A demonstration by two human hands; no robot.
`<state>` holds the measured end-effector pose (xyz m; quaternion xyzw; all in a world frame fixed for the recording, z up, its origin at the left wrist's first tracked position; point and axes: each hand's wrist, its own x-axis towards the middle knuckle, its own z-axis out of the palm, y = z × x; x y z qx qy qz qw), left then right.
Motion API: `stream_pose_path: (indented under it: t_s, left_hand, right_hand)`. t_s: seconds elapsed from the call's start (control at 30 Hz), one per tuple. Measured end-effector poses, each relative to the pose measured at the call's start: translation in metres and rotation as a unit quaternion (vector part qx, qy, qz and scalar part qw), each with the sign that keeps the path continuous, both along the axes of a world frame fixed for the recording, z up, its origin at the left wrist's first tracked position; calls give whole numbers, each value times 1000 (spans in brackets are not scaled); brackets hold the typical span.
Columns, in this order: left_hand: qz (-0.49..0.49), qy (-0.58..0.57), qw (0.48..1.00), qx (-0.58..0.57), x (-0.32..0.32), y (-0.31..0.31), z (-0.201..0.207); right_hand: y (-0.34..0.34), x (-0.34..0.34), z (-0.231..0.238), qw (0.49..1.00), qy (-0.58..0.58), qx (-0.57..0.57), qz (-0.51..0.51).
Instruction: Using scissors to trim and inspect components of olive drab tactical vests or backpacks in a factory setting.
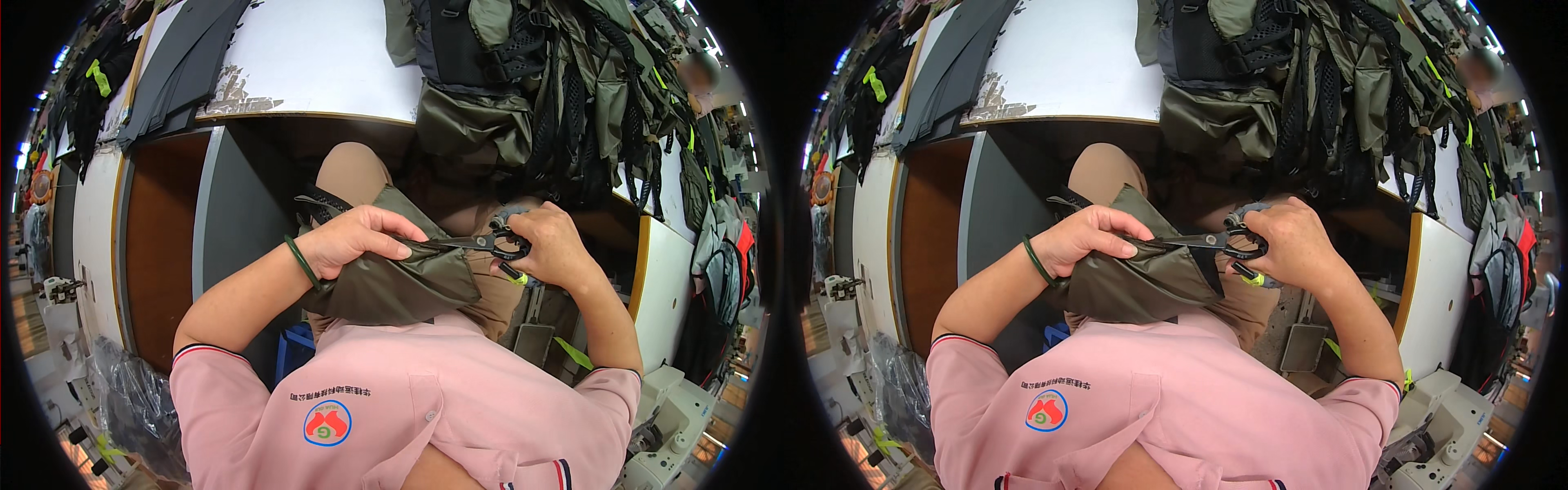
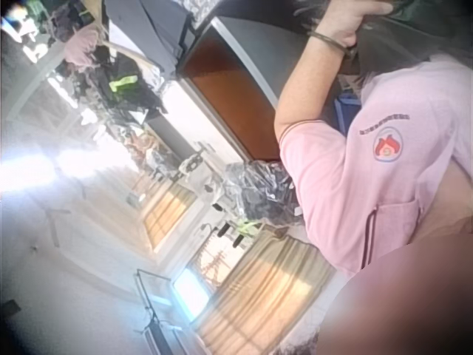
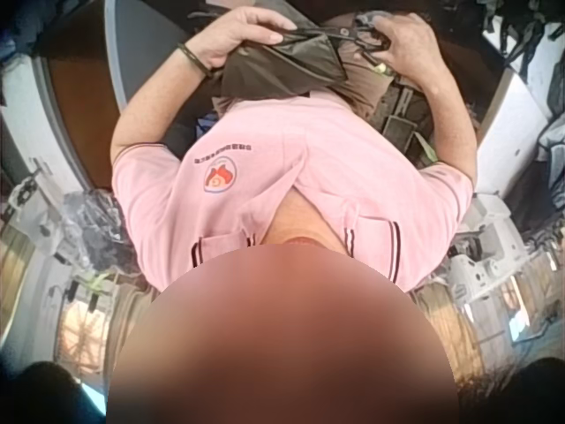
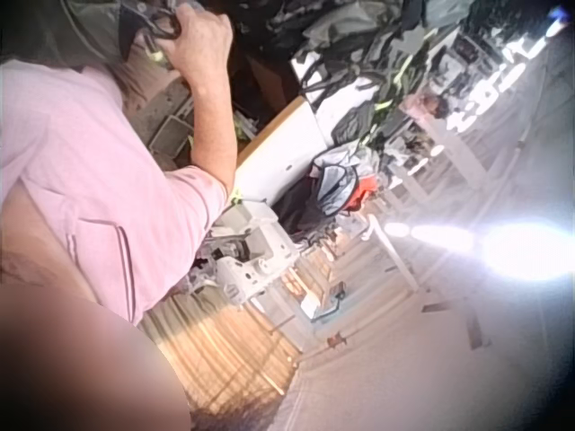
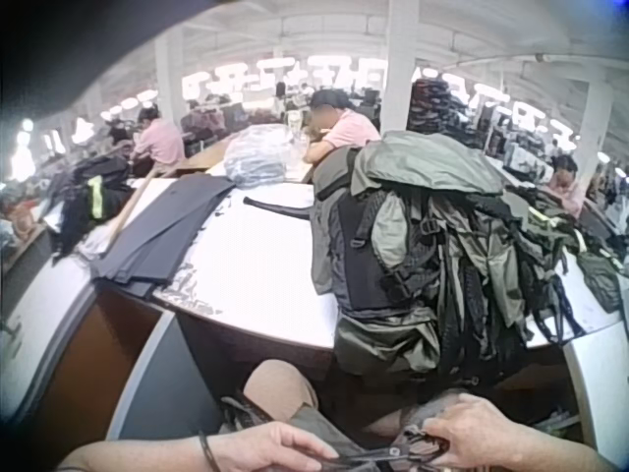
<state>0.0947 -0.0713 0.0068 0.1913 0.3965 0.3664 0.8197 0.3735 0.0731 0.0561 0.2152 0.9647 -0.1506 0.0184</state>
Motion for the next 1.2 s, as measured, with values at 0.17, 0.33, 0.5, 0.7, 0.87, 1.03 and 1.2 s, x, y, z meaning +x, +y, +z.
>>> stream_pose_path:
  t_s: [0.17,0.33,0.5,0.7,0.87,1.03,1.2]
  left_hand:
    - [4,2,1000,-3,0,0,1]
    - [8,14,1000,7,3,-1,2]
    - [-7,39,999,37,5,2,7]
    - [44,90,981,163,24,5,4]
    - [-39,307,918,248,-15,-18,11]
    - [-5,467,790,396,-30,-36,5]
    - [-12,569,709,416,-36,-57,12]
  right_hand:
    - [3,-2,-1,999,39,-8,-7]
    - [0,-5,-7,999,43,19,7]
    - [3,-15,-5,985,50,-132,-97]
    - [-22,-63,-14,870,176,-455,-61]
    - [-15,-56,-12,820,172,-528,-136]
    - [-14,-52,-13,824,162,-526,-137]
    - [-12,-41,-8,835,182,-499,-143]
